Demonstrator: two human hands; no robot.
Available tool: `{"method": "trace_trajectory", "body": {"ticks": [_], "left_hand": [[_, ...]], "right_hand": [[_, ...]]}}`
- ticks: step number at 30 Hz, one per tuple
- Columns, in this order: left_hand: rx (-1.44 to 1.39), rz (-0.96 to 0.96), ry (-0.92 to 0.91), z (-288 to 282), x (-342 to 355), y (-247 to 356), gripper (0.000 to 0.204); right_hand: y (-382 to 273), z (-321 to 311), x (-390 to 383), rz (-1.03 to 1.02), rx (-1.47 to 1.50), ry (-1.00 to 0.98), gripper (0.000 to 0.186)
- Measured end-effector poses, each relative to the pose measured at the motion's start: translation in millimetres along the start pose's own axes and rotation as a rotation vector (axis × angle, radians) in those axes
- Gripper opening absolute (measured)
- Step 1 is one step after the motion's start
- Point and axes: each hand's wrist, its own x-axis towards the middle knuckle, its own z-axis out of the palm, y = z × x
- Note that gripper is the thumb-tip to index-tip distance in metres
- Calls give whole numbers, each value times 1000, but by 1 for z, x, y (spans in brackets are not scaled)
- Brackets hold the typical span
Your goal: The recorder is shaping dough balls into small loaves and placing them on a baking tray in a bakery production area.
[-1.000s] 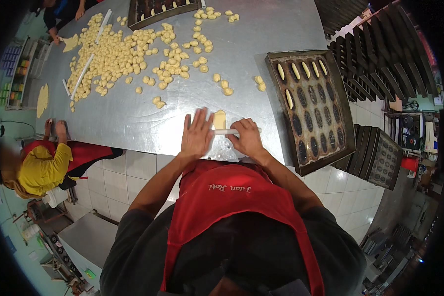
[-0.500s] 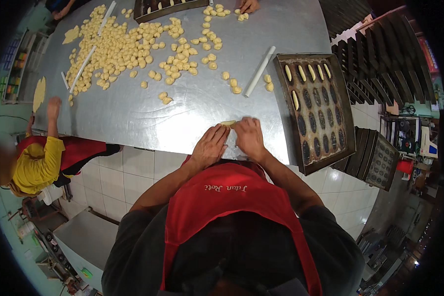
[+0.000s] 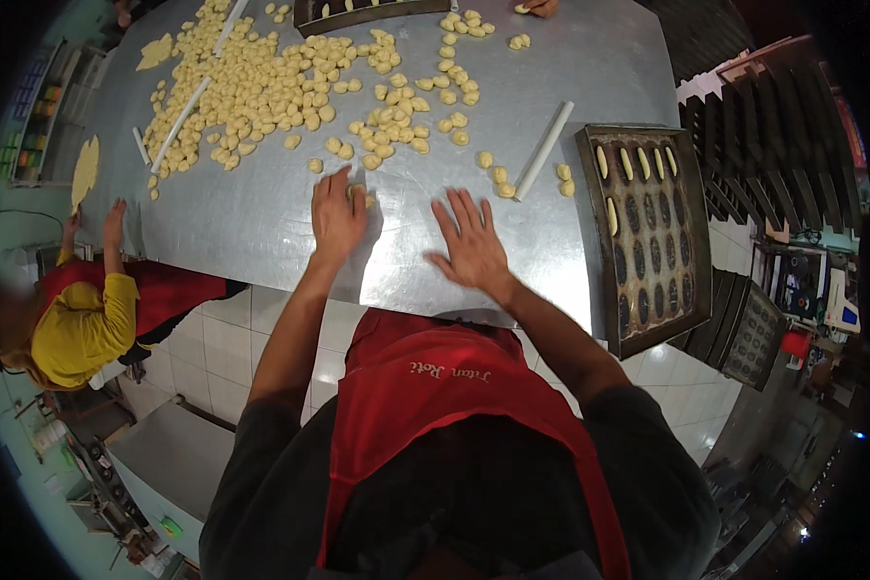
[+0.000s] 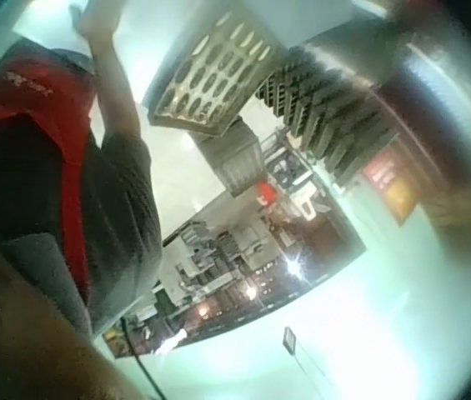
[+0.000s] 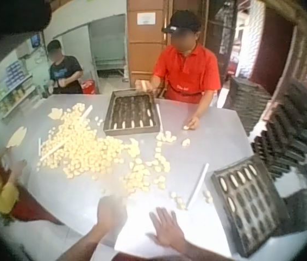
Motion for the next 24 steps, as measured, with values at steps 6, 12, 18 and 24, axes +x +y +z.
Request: {"method": "trace_trajectory", "body": {"ticks": [6, 12, 18, 24], "left_hand": [[39, -29, -134, 35, 46, -16, 37], [-417, -184, -175, 12, -19, 32, 27], [-604, -363, -276, 7, -72, 66, 23], [-741, -360, -253, 29, -91, 76, 25]], "right_hand": [[-1, 11, 31, 99, 165, 110, 70], [20, -26, -59, 105, 332, 18, 49], [66, -59, -73, 404, 470, 331, 17], [204, -133, -115, 694, 672, 1181, 25]]}}
